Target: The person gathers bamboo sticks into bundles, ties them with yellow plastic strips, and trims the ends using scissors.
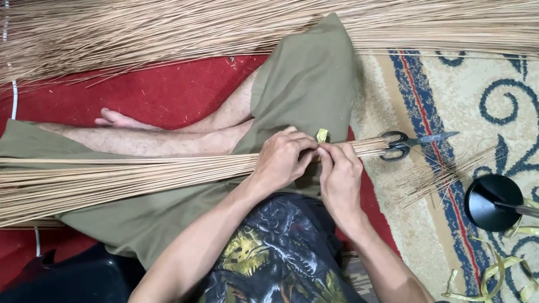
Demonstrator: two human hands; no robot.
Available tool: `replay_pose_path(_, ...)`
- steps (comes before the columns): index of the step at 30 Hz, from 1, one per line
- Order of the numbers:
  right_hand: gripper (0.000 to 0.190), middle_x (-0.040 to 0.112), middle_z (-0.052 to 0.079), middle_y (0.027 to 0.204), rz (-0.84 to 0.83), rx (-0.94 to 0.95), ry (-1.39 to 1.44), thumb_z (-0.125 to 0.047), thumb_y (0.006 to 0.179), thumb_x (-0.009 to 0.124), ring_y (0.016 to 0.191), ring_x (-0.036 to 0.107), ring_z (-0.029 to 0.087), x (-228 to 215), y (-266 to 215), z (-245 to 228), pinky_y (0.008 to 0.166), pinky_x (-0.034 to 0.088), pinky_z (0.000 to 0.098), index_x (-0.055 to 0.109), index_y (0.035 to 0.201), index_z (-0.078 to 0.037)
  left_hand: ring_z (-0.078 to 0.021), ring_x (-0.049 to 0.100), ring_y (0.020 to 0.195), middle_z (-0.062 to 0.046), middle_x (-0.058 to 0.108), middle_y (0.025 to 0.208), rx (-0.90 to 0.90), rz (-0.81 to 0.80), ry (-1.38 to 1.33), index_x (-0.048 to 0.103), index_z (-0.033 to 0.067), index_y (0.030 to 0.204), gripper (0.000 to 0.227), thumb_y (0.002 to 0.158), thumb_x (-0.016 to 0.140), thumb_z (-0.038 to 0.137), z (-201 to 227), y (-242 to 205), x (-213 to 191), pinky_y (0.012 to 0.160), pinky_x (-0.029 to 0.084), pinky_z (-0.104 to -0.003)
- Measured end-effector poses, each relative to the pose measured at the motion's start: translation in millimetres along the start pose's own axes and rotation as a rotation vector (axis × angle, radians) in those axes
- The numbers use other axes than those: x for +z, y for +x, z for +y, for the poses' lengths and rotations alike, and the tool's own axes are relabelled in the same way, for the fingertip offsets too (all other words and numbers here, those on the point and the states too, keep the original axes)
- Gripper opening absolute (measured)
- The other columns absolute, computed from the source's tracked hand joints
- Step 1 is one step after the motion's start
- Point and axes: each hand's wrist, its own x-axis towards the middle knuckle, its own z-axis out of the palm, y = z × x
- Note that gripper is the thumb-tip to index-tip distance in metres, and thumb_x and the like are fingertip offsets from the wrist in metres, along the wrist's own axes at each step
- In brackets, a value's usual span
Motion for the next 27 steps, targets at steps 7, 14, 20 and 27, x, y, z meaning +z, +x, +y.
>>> replay_pose_path(7,0.018,0.065,0.016,0.091,-0.098,0.040,-0.140,-0.010,0.100,0.062,0.083,0.071,0.041,1.2,-5.2,2.5,0.067,0.060,0.0484,0.075,0.107,0.000,-0.0259,0.071,0.088,-0.003,0.078,0.091,0.076,0.098,0.053,0.079,0.0114,0.093,0.007,0.086,0.076,0.014,0.6,-2.1,10.4,0.074,0.057,-0.036)
replay_pose_path(14,0.012,0.061,0.013,0.090,-0.119,0.102,-0.213,-0.013,0.098,0.063,0.086,0.069,0.042,6.5,-8.1,17.7,0.070,0.058,0.0508,0.071,0.100,-0.005,-0.0217,0.069,0.077,0.000,0.072,0.079,0.113,0.250,0.045,0.072,0.0170,0.093,0.016,0.080,0.081,0.012,-12.1,-9.5,23.9,0.068,0.056,-0.033)
replay_pose_path(20,0.014,0.065,0.011,0.093,-0.300,0.285,-0.060,-0.020,0.094,0.067,0.096,0.069,0.038,-0.4,2.4,47.1,0.080,0.055,0.0487,0.075,0.098,-0.009,-0.0214,0.070,0.079,0.000,0.071,0.084,0.229,0.290,0.127,0.072,0.0152,0.089,0.014,0.078,0.080,0.012,3.8,-12.8,11.4,0.070,0.057,-0.032)
replay_pose_path(27,0.016,0.061,0.002,0.087,-0.356,0.558,0.185,-0.021,0.093,0.066,0.079,0.062,0.016,1.0,6.8,37.7,0.072,0.050,0.0335,0.079,0.097,-0.012,-0.0192,0.073,0.099,0.002,0.078,0.096,0.117,0.345,0.180,0.078,0.0170,0.095,0.007,0.089,0.079,0.019,17.1,-19.0,11.9,0.095,0.050,-0.037)
